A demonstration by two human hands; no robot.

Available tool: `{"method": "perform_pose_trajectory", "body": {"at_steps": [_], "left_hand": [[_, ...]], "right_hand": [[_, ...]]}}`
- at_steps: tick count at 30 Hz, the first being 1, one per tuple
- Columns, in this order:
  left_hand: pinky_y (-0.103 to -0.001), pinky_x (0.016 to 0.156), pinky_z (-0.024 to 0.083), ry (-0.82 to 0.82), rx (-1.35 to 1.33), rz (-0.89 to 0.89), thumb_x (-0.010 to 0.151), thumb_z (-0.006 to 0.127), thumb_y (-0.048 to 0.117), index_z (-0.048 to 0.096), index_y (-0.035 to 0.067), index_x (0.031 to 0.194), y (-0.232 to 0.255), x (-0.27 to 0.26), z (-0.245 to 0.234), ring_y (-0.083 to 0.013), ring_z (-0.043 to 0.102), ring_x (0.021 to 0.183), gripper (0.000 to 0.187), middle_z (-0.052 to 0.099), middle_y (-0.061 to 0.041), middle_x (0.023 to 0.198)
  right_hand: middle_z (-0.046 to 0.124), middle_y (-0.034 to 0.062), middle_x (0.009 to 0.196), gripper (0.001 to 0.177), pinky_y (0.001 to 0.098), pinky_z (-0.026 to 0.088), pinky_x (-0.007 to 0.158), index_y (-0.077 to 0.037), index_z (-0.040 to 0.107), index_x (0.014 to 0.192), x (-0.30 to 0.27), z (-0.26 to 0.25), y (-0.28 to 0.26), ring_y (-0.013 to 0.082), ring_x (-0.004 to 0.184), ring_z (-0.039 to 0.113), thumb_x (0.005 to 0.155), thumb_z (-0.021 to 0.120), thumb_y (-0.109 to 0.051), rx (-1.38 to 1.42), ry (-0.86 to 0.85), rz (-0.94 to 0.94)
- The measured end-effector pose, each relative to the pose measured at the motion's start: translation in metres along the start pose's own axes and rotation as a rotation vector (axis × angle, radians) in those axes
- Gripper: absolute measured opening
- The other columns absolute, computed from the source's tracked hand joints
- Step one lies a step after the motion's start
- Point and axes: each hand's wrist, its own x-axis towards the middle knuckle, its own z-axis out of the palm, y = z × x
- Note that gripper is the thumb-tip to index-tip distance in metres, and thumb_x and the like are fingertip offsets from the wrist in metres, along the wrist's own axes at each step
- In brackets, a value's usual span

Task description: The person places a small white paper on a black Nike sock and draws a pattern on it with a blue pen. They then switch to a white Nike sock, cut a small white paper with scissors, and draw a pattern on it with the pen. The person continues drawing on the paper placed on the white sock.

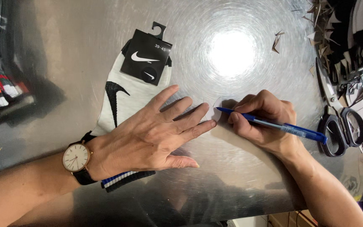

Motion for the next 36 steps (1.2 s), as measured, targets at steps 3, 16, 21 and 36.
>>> {"method": "perform_pose_trajectory", "body": {"at_steps": [3, 16, 21, 36], "left_hand": [[-0.061, 0.121, 0.026, -0.019, -0.018, -0.007, 0.092, 0.056, 0.065, 0.057, 0.006, 0.144, 0.0003, 0.0022, 0.0001, -0.0322, 0.043, 0.137, 0.079, 0.053, -0.017, 0.146], [-0.06, 0.122, 0.024, -0.007, -0.051, -0.029, 0.089, 0.061, 0.063, 0.057, 0.007, 0.143, 0.0021, 0.0036, -0.0024, -0.0323, 0.045, 0.136, 0.078, 0.054, -0.016, 0.147], [-0.059, 0.123, 0.024, -0.008, -0.037, -0.028, 0.089, 0.062, 0.064, 0.056, 0.006, 0.145, 0.0026, 0.0015, -0.0029, -0.0322, 0.044, 0.138, 0.081, 0.053, -0.016, 0.148], [-0.059, 0.123, 0.023, -0.02, -0.003, -0.012, 0.091, 0.058, 0.065, 0.054, 0.007, 0.146, 0.0001, 0.0011, 0.0007, -0.0312, 0.043, 0.137, 0.081, 0.053, -0.015, 0.147]], "right_hand": [[0.077, 0.0105, 0.086, 0.024, 0.0243, 0.061, 0.063, -0.005, 0.06, 0.089, 0.0012, 0.0003, 0.0002, 0.0132, 0.075, 0.076, 0.091, 0.079, -0.018, -0.021, -0.009, -0.01], [0.076, 0.0114, 0.087, 0.023, 0.0251, 0.061, 0.066, -0.004, 0.059, 0.09, 0.0045, 0.0012, -0.0006, 0.014, 0.077, 0.076, 0.092, 0.078, -0.017, -0.025, -0.018, -0.042], [0.076, 0.0113, 0.084, 0.024, 0.0242, 0.057, 0.059, -0.003, 0.057, 0.089, 0.0041, 0.0015, 0.0001, 0.0117, 0.069, 0.074, 0.093, 0.077, -0.014, -0.059, 0.027, -0.051], [0.075, 0.0121, 0.081, 0.024, 0.0234, 0.056, 0.054, -0.002, 0.057, 0.09, 0.0046, 0.0018, 0.0046, 0.0127, 0.064, 0.073, 0.094, 0.076, -0.016, -0.119, 0.023, -0.083]]}}
